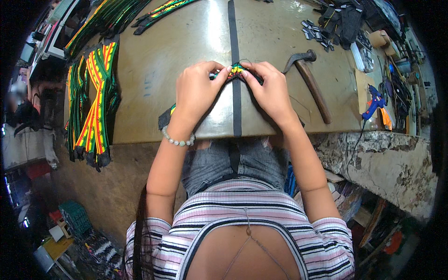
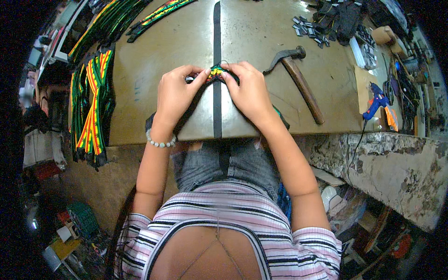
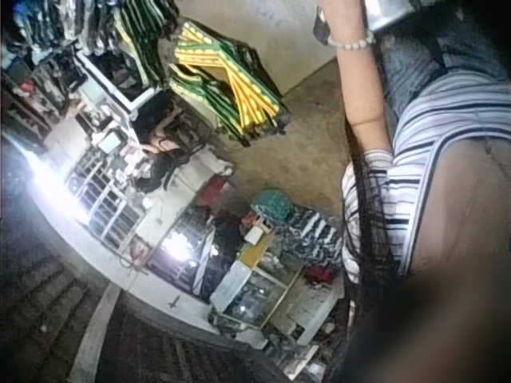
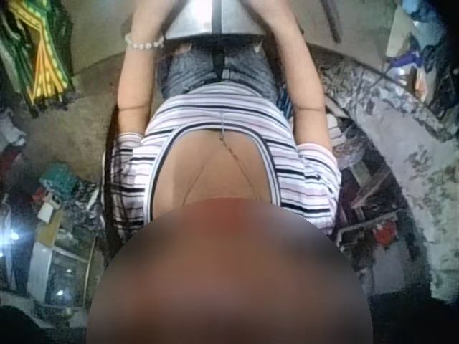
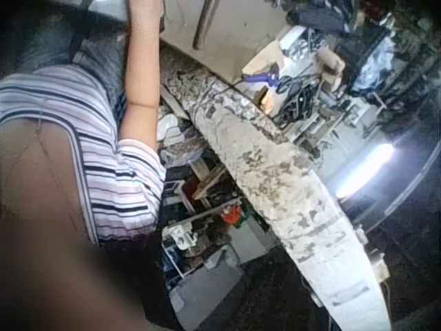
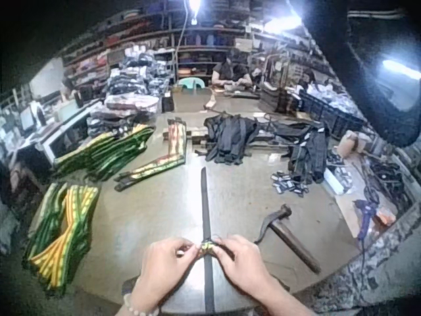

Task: The person assembles a strap by applying hot glue to a black webbing strip and attaching a colorful patterned fabric strip. They then place a small white rectangular piece over the joint and press it down. This process is repeated multiple times to create a series of connected strap segments.

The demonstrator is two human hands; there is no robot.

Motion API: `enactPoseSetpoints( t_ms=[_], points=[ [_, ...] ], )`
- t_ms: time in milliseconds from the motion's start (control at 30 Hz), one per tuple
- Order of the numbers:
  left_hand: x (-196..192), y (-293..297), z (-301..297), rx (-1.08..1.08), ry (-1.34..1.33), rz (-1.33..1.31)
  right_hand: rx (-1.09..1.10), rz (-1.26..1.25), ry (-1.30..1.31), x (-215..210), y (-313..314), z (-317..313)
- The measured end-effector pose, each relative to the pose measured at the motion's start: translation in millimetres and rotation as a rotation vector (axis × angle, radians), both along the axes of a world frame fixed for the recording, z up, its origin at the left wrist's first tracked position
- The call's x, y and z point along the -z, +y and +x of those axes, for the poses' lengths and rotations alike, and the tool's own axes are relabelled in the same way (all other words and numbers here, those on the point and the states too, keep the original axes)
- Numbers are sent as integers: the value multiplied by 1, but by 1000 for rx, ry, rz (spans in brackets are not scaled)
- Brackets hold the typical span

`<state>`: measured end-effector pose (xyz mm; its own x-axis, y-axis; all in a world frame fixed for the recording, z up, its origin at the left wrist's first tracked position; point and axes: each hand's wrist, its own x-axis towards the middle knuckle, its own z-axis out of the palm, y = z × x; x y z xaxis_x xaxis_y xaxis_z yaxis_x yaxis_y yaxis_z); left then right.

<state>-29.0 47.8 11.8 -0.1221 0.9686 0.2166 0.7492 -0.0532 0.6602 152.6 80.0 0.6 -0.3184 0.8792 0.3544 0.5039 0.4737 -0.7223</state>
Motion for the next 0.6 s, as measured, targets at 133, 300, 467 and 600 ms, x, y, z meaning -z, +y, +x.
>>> enactPoseSetpoints(
  t_ms=[133,300,467,600],
  points=[
    [4,-2,0,-18,13,22,-1,-22,-13,1,-2,-1],
    [5,-2,3,-28,51,37,15,-10,-24,2,-3,-2],
    [5,-2,4,-25,78,31,49,-42,-105,0,-4,-4],
    [8,-2,7,15,142,67,49,281,-347,1,-11,-10]
  ],
)
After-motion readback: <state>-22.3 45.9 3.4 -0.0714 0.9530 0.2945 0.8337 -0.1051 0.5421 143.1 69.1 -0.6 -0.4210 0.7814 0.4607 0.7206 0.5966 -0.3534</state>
